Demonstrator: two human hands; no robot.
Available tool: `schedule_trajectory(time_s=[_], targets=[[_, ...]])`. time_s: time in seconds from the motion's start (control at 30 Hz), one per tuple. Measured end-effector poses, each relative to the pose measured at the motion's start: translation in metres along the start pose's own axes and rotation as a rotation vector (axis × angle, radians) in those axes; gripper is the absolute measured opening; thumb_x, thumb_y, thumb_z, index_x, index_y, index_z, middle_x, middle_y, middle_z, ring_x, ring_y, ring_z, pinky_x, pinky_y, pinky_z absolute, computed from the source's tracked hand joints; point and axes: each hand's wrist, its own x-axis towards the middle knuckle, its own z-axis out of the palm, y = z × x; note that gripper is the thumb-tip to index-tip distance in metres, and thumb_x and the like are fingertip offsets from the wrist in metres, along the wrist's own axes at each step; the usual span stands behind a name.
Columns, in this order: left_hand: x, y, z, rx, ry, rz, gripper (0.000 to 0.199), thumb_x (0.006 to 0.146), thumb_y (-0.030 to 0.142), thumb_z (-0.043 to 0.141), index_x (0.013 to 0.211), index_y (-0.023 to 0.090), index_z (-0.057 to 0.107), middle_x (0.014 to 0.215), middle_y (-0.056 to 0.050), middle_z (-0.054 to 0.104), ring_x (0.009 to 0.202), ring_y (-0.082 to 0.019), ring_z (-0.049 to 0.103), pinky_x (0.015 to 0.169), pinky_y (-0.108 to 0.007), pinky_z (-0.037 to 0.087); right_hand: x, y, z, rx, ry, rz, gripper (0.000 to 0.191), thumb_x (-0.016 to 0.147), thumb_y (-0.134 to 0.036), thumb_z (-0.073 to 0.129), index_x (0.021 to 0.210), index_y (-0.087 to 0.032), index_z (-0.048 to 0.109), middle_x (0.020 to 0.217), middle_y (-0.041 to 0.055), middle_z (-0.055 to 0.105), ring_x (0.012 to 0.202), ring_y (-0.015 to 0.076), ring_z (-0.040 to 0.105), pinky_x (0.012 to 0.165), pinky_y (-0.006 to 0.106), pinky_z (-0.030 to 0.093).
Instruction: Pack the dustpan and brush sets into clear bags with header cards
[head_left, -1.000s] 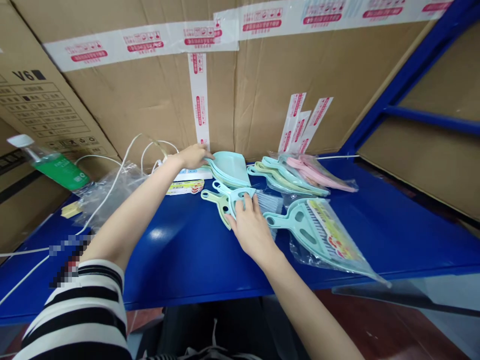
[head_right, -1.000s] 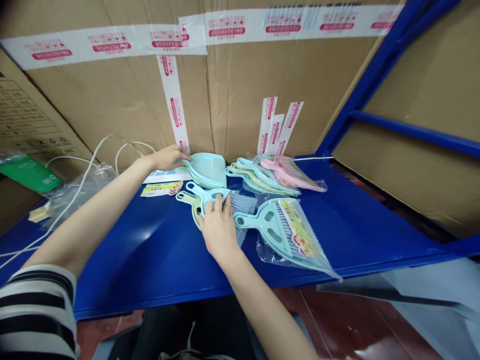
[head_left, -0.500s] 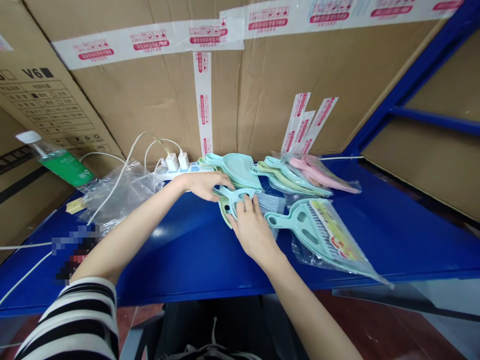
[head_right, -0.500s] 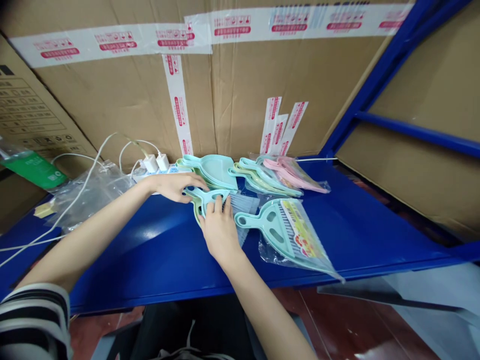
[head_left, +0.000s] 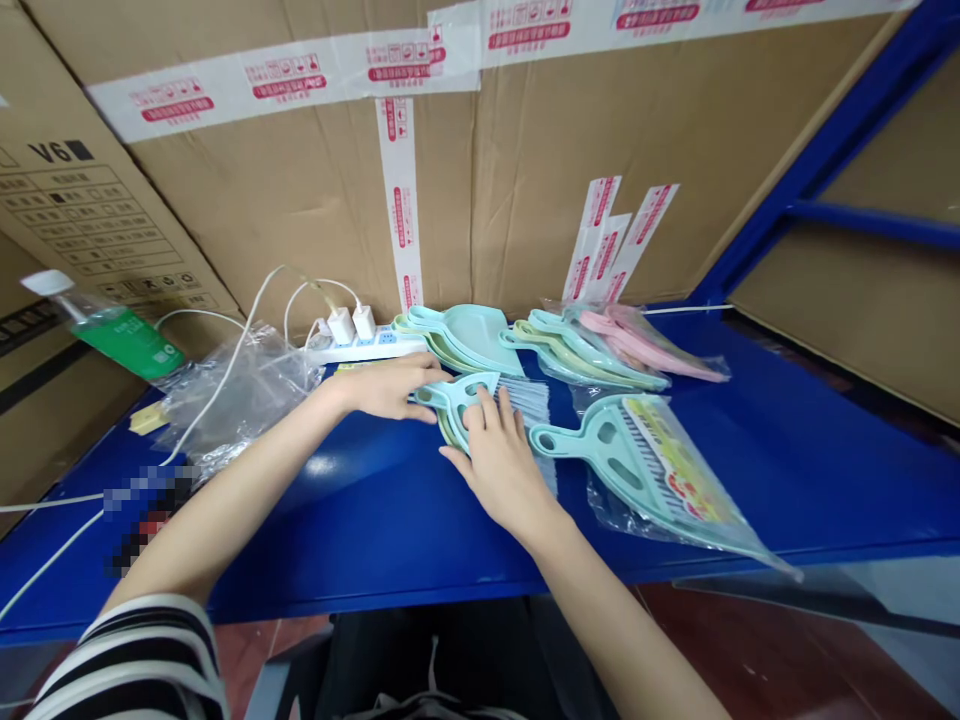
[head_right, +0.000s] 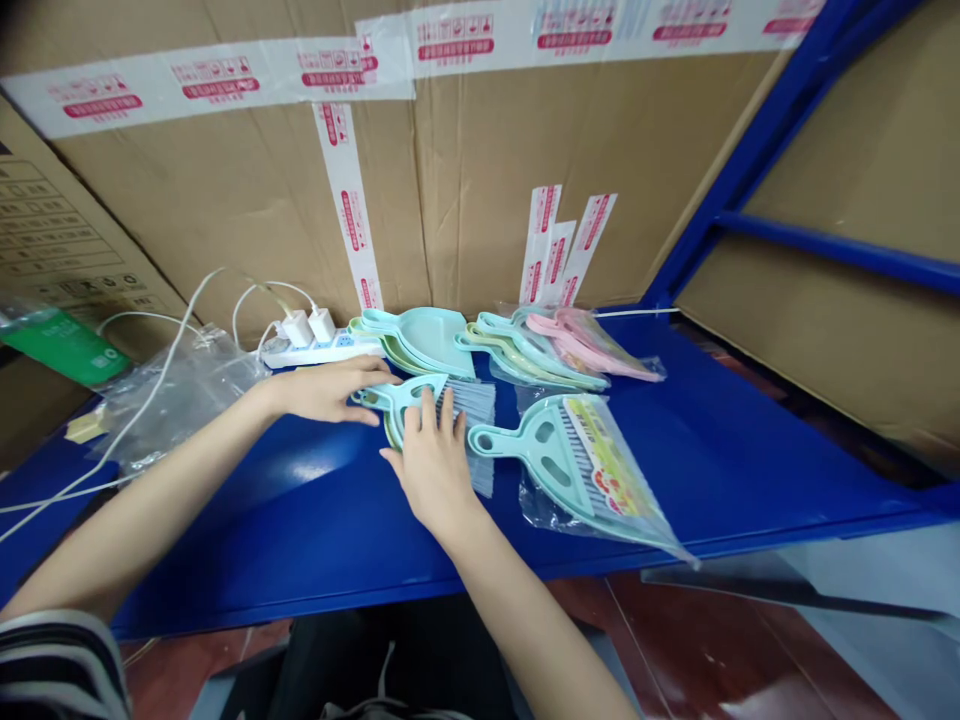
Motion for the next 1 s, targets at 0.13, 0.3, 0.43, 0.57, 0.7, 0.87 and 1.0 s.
schedule_trajectory(time_s=[0.13, 0.3, 0.43, 0.57, 0.7, 0.87, 1.0], targets=[[0.004, 0.004, 0.012, 0.097, -0.050, -0.111, 0.039, 0.085, 0.025, 0.065, 0.121, 0.018, 0.055, 0.108, -0.009, 0.063, 0.095, -0.023, 0.064, 0.083, -0.033, 0.048, -0.001, 0.003, -0.001, 0.024, -0.035, 0.018, 0.039, 0.090, -0.027, 0.060, 0.125, -0.010, 0.057, 0.152, 0.0239, 0.039, 0.142, 0.0444, 0.025, 0.107, 0.064, 0.034], [0.013, 0.003, 0.014, 0.099, -0.041, -0.123, 0.016, 0.089, 0.014, 0.052, 0.103, 0.016, 0.059, 0.103, -0.009, 0.064, 0.096, -0.022, 0.064, 0.082, -0.032, 0.048, -0.004, 0.010, 0.002, 0.106, -0.108, 0.027, 0.070, 0.091, -0.030, 0.056, 0.154, -0.018, 0.026, 0.160, 0.0217, 0.019, 0.145, 0.0434, 0.010, 0.108, 0.066, 0.029], [0.017, 0.000, 0.014, 0.076, -0.065, -0.100, 0.026, 0.087, 0.018, 0.056, 0.113, 0.016, 0.057, 0.108, -0.009, 0.064, 0.096, -0.021, 0.065, 0.082, -0.030, 0.049, -0.009, 0.018, 0.006, 0.065, -0.096, -0.051, 0.078, 0.090, -0.028, 0.057, 0.156, -0.020, 0.018, 0.161, 0.0234, 0.012, 0.145, 0.0445, 0.006, 0.106, 0.068, 0.029], [0.014, 0.003, 0.015, 0.088, -0.094, -0.111, 0.029, 0.084, 0.007, 0.050, 0.111, 0.014, 0.058, 0.106, -0.011, 0.065, 0.094, -0.021, 0.066, 0.080, -0.030, 0.049, -0.014, 0.026, 0.009, 0.033, -0.104, -0.117, 0.066, 0.093, -0.023, 0.050, 0.154, -0.020, 0.026, 0.160, 0.0228, 0.017, 0.144, 0.0443, 0.013, 0.103, 0.065, 0.036], [0.007, 0.009, 0.016, 0.132, -0.087, -0.144, 0.037, 0.083, 0.003, 0.042, 0.114, 0.014, 0.057, 0.103, -0.012, 0.064, 0.090, -0.023, 0.065, 0.078, -0.033, 0.049, -0.018, 0.021, 0.014, -0.042, -0.034, -0.126, 0.066, 0.090, -0.009, 0.045, 0.153, -0.021, 0.030, 0.160, 0.0202, 0.022, 0.144, 0.0414, 0.018, 0.106, 0.065, 0.034], [0.003, 0.010, 0.018, 0.166, -0.096, -0.144, 0.045, 0.081, -0.001, 0.038, 0.121, 0.013, 0.055, 0.100, -0.011, 0.064, 0.088, -0.020, 0.064, 0.080, -0.031, 0.048, -0.038, 0.016, 0.001, -0.078, 0.142, -0.274, 0.056, 0.090, -0.018, 0.056, 0.145, -0.020, 0.046, 0.156, 0.0159, 0.035, 0.144, 0.0396, 0.025, 0.106, 0.059, 0.040], [0.002, 0.008, 0.019, 0.149, -0.104, -0.123, 0.045, 0.084, 0.002, 0.039, 0.123, 0.016, 0.054, 0.102, -0.009, 0.065, 0.091, -0.019, 0.064, 0.083, -0.030, 0.047, -0.065, 0.062, -0.022, -0.052, 0.429, -0.227, 0.042, 0.098, -0.030, 0.041, 0.136, -0.019, 0.055, 0.143, 0.0142, 0.053, 0.134, 0.0312, 0.045, 0.102, 0.049, 0.046]])
